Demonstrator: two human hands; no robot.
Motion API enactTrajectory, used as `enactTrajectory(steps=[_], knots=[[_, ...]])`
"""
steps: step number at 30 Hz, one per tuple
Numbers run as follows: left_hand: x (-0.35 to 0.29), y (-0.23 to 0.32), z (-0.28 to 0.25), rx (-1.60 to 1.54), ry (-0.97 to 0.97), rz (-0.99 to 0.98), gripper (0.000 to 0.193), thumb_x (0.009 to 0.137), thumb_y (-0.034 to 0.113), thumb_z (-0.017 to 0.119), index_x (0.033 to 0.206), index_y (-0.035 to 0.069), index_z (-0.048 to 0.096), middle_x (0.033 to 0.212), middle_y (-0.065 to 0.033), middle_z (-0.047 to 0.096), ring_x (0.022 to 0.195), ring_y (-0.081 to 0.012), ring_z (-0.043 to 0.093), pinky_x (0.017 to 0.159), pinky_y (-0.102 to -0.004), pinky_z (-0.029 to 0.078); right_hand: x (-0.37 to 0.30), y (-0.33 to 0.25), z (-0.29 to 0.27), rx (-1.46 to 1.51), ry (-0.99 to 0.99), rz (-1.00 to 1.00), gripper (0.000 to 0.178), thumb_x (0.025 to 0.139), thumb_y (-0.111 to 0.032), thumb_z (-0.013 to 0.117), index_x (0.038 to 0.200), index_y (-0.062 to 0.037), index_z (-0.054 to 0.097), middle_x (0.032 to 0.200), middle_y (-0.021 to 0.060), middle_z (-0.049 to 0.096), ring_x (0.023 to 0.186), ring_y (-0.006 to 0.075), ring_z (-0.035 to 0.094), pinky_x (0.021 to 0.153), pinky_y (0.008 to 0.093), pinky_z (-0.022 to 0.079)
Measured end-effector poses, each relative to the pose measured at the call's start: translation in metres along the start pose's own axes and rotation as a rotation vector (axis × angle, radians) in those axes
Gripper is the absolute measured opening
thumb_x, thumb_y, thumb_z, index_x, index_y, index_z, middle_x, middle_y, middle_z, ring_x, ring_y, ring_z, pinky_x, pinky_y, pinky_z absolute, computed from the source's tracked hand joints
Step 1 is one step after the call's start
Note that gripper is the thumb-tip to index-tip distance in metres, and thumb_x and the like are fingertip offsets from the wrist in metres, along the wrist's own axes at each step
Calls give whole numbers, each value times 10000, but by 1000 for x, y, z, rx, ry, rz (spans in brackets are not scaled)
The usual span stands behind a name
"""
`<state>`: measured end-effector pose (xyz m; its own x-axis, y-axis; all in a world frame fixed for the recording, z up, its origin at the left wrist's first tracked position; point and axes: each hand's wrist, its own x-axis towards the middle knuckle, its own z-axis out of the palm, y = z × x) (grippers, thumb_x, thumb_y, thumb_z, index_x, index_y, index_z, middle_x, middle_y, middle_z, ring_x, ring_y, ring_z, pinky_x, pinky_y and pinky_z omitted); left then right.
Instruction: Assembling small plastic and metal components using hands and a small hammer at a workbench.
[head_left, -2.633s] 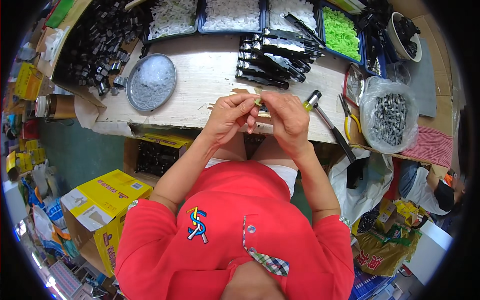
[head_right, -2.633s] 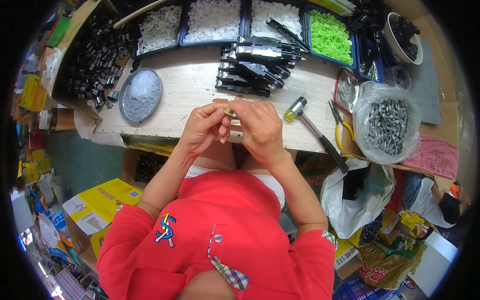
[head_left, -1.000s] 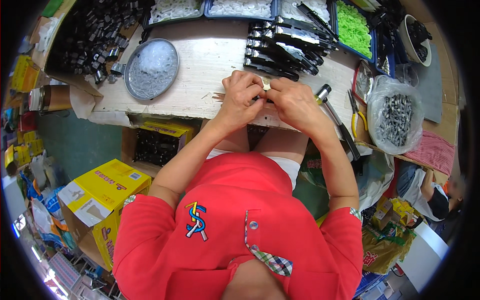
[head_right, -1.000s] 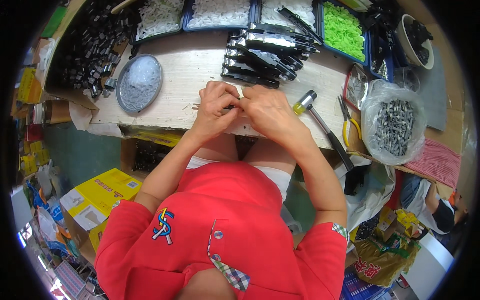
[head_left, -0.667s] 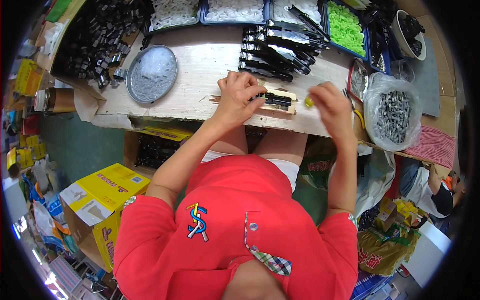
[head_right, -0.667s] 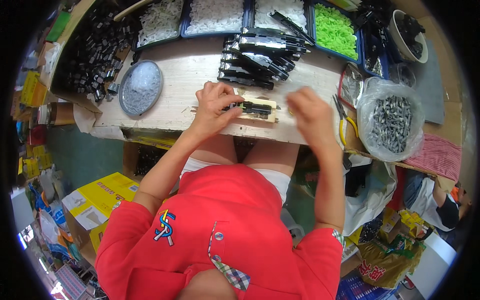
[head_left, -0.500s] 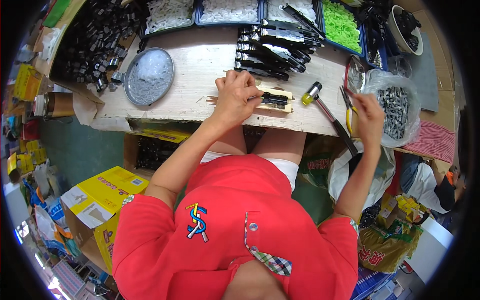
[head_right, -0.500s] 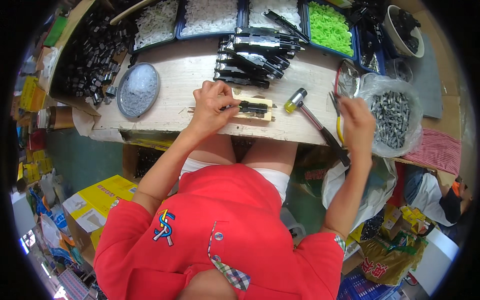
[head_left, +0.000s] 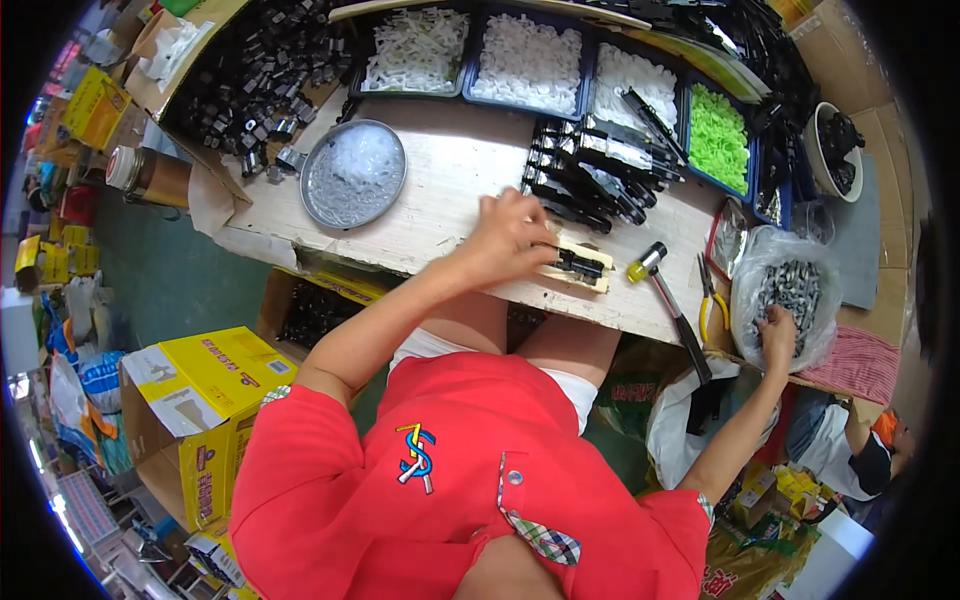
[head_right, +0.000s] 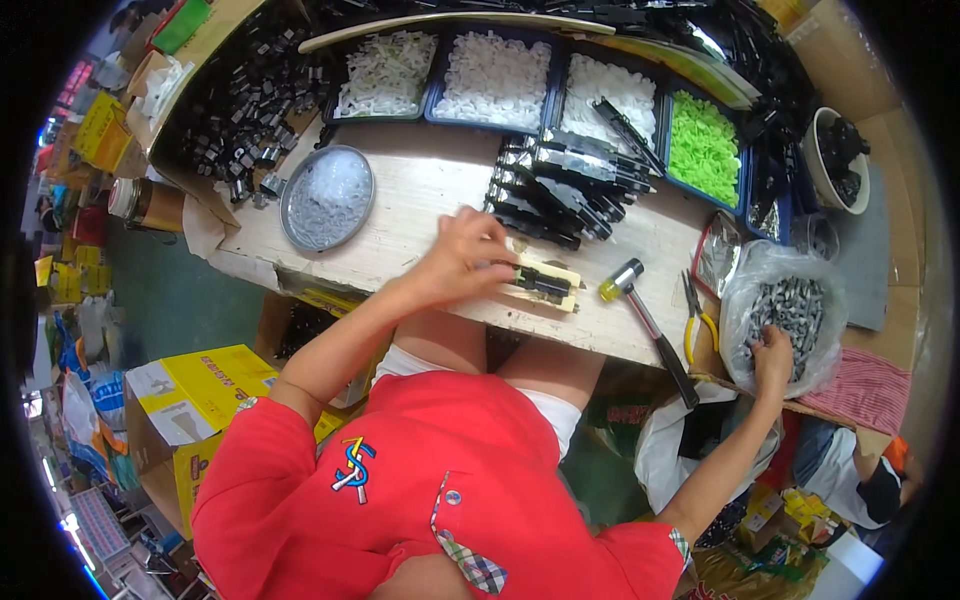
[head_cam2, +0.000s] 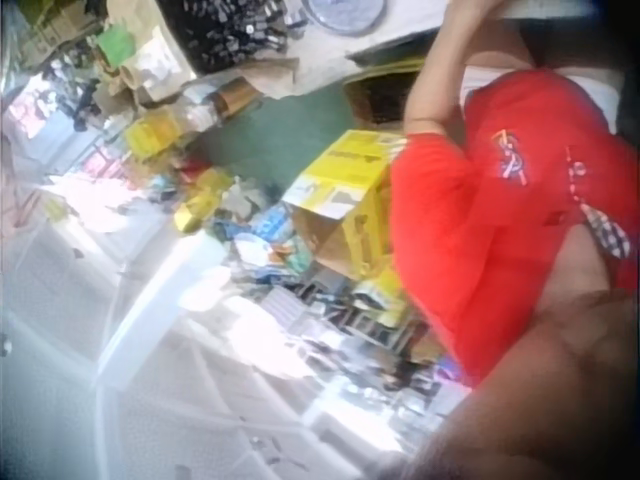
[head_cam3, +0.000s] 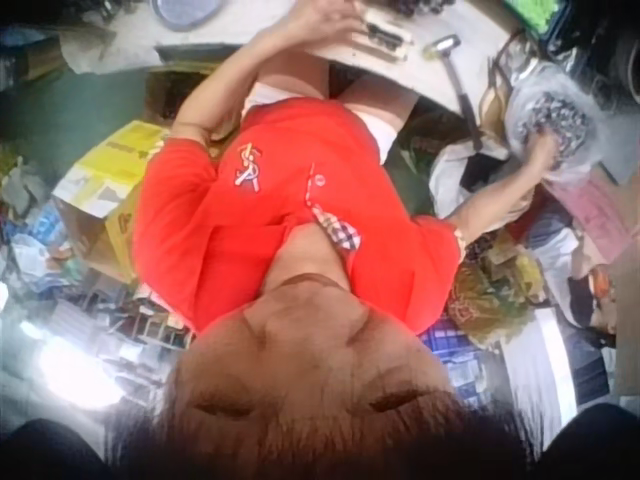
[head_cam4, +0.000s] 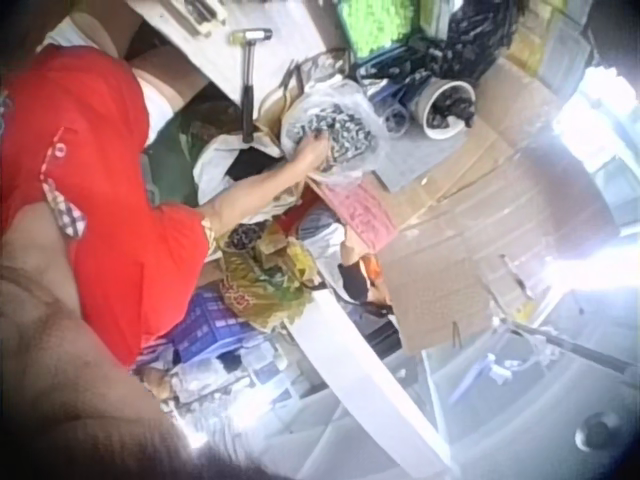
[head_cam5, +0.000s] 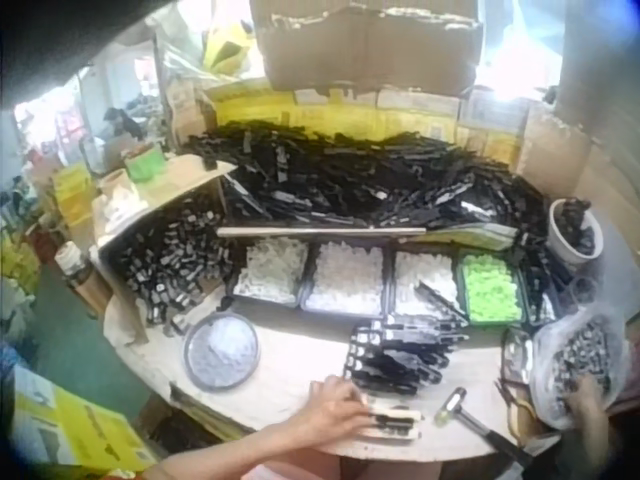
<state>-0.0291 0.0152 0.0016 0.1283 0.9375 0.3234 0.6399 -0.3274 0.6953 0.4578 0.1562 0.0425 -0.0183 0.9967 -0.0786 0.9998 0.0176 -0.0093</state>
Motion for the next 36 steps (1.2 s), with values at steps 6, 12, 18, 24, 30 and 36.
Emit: enactTrajectory(steps=[6,12,18,24,30,36], knots=[[64,-80,-102,534,472,-324,136,712,248,650,745,121,688,858,-59,614,876,-267,506,760,-421,342,7,5,-4,130,-22,19,181,683,-29,627,854,20,593,820,182,592,760,330,582,688,378,448],[108,-121,-120,953,262,-482,174,678,244,667,752,87,682,833,-102,640,845,-306,552,739,-430,377,9,-5,-11,83,-3,-28,129,688,-29,626,790,37,585,716,190,587,662,316,581,627,382,437],[107,-127,-139,592,379,-458,187,672,208,693,768,49,668,765,-136,646,719,-277,627,653,-352,479,-3,2,-19,269,94,-67,109,719,-18,614,805,21,559,827,146,535,723,290,521,681,346,419],[103,-124,-151,279,505,-440,134,729,120,665,786,2,638,700,-93,644,652,-171,622,595,-301,478,-3,4,-17,179,67,-85,118,719,-10,592,823,21,548,821,158,554,742,307,534,681,364,419],[85,-106,-162,-667,630,-412,162,836,5,522,980,-45,574,799,-124,620,659,-166,626,552,-263,541,7,15,-7,47,134,-89,98,743,-39,560,829,5,547,847,171,560,793,341,546,719,388,426],[25,-79,-170,-911,623,-406,200,823,-19,522,1008,-69,576,815,-156,631,725,-217,644,647,-304,556,20,42,8,-26,289,-184,85,767,-58,549,836,-10,546,880,181,524,799,374,509,696,414,411]])
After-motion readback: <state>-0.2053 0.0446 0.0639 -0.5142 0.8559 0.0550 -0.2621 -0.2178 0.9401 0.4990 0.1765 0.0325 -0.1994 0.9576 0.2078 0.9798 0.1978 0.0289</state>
